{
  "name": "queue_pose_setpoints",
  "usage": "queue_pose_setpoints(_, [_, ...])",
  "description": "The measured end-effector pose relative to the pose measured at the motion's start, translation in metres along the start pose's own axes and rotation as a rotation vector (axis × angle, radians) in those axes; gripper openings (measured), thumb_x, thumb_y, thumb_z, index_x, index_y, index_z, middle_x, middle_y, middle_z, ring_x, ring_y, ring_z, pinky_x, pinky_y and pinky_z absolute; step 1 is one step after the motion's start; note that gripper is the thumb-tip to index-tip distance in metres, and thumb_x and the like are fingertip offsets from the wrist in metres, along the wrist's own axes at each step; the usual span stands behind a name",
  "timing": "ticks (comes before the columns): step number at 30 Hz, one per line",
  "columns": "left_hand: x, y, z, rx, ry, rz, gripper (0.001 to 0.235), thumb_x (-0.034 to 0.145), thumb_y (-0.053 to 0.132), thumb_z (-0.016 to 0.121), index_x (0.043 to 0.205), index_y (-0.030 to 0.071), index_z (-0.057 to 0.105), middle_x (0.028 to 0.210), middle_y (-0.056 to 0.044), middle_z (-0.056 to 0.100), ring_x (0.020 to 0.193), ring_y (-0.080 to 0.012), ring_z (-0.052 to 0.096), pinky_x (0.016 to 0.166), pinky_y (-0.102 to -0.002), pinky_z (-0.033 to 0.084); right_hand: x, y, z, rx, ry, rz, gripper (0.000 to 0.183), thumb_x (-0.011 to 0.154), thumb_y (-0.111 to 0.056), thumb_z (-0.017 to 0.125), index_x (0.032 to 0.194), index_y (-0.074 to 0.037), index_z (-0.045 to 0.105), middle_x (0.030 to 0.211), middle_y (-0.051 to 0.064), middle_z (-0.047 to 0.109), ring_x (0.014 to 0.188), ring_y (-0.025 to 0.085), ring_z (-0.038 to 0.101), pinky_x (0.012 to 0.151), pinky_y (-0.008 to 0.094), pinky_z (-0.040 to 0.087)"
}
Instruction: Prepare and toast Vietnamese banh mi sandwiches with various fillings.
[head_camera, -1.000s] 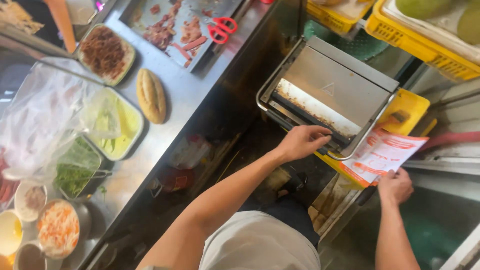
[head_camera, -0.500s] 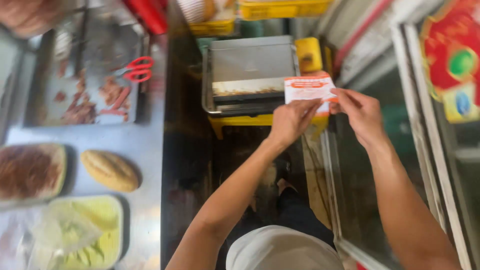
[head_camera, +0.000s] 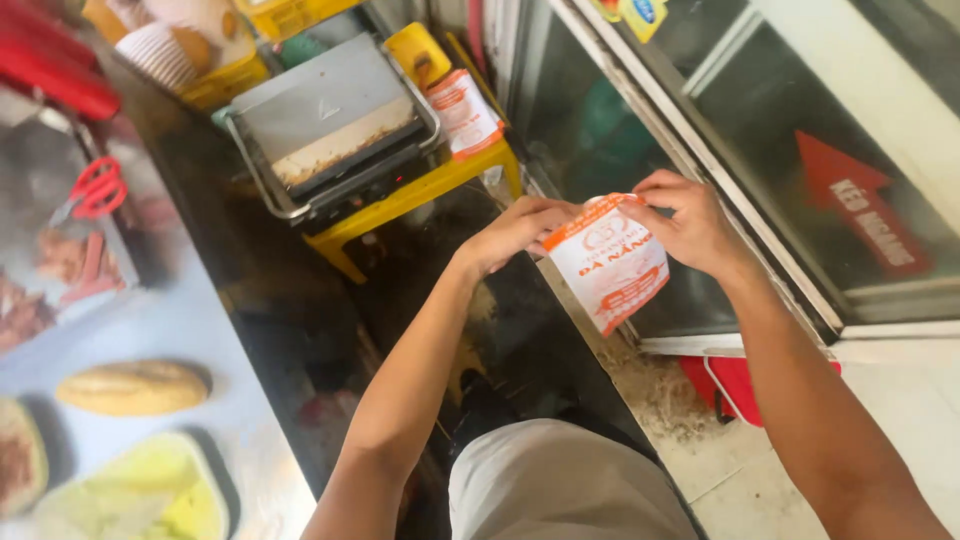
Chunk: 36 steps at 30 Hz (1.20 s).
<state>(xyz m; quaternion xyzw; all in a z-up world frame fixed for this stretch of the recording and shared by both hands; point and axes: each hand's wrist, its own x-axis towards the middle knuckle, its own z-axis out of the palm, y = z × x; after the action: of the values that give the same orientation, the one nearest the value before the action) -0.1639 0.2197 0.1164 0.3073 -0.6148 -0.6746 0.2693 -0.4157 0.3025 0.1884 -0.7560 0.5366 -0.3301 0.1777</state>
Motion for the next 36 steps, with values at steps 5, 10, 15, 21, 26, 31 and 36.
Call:
queue_pose_setpoints(5, [-0.070, -0.030, 0.010, -0.284, -0.005, -0.216, 0.046, 0.093, 0.030, 0.063, 0.131, 0.004, 0.065, 0.106, -0.005, 0.078, 0.087, -0.0141, 0.077, 0.074, -0.031, 0.064, -0.010, -0.010, 0.040, 0.027, -0.209, -0.225, 0.018, 0.098, -0.019, 0.074, 0.101, 0.000, 0.075, 0.107, 0.011, 0.072, 0.097, 0.025, 0.069, 0.084, 0.035, 0.054])
queue_pose_setpoints(10, [-0.157, -0.060, 0.034, -0.179, 0.242, -0.140, 0.031, 0.095, 0.022, 0.068, 0.119, 0.004, 0.076, 0.088, -0.004, 0.076, 0.072, -0.0102, 0.070, 0.061, -0.027, 0.063, -0.001, -0.044, 0.087, 0.121, -0.410, -0.438, 0.016, 0.100, -0.017, 0.071, 0.108, -0.004, 0.076, 0.116, 0.008, 0.071, 0.108, 0.026, 0.064, 0.095, 0.037, 0.051])
queue_pose_setpoints(15, [-0.266, -0.087, 0.056, 0.000, 0.771, -0.063, 0.027, 0.092, 0.020, 0.073, 0.110, -0.001, 0.079, 0.082, -0.007, 0.077, 0.071, -0.0114, 0.068, 0.063, -0.030, 0.058, 0.000, -0.136, 0.157, 0.275, -0.598, -0.703, 0.023, 0.103, -0.017, 0.067, 0.121, -0.007, 0.075, 0.123, 0.010, 0.069, 0.114, 0.029, 0.063, 0.100, 0.039, 0.049])
queue_pose_setpoints(21, [-0.367, -0.091, 0.093, 0.395, 1.201, -0.264, 0.035, 0.077, 0.014, 0.074, 0.111, 0.010, 0.078, 0.085, -0.017, 0.077, 0.077, -0.0268, 0.076, 0.072, -0.039, 0.060, -0.037, -0.275, 0.254, 0.398, -0.783, -0.887, 0.028, 0.099, -0.021, 0.069, 0.125, -0.009, 0.073, 0.121, 0.013, 0.071, 0.114, 0.030, 0.065, 0.100, 0.040, 0.051])
queue_pose_setpoints(26, [-0.420, -0.097, 0.104, 0.438, 1.268, -0.410, 0.044, 0.071, 0.011, 0.073, 0.115, 0.014, 0.074, 0.080, -0.021, 0.073, 0.077, -0.0374, 0.072, 0.072, -0.047, 0.057, -0.087, -0.351, 0.361, 0.418, -0.932, -1.106, 0.032, 0.095, -0.026, 0.071, 0.123, -0.010, 0.074, 0.121, 0.014, 0.071, 0.117, 0.035, 0.064, 0.101, 0.045, 0.050])
queue_pose_setpoints(31, [-0.451, -0.105, 0.109, 0.572, 1.237, -0.437, 0.024, 0.079, 0.016, 0.075, 0.102, 0.009, 0.077, 0.085, -0.020, 0.074, 0.084, -0.0384, 0.072, 0.077, -0.049, 0.057, -0.128, -0.405, 0.425, 0.092, -0.883, -1.203, 0.061, 0.088, -0.033, 0.073, 0.141, -0.011, 0.056, 0.120, 0.019, 0.066, 0.107, 0.043, 0.062, 0.087, 0.052, 0.050])
queue_pose_setpoints(36, [-0.449, -0.110, 0.099, 0.532, 1.282, -0.361, 0.032, 0.078, 0.011, 0.071, 0.109, 0.006, 0.073, 0.086, -0.021, 0.073, 0.082, -0.0394, 0.071, 0.077, -0.050, 0.056, -0.117, -0.407, 0.432, -0.135, -1.091, -1.092, 0.070, 0.094, -0.033, 0.069, 0.155, -0.013, 0.042, 0.113, 0.019, 0.066, 0.101, 0.042, 0.064, 0.085, 0.054, 0.050])
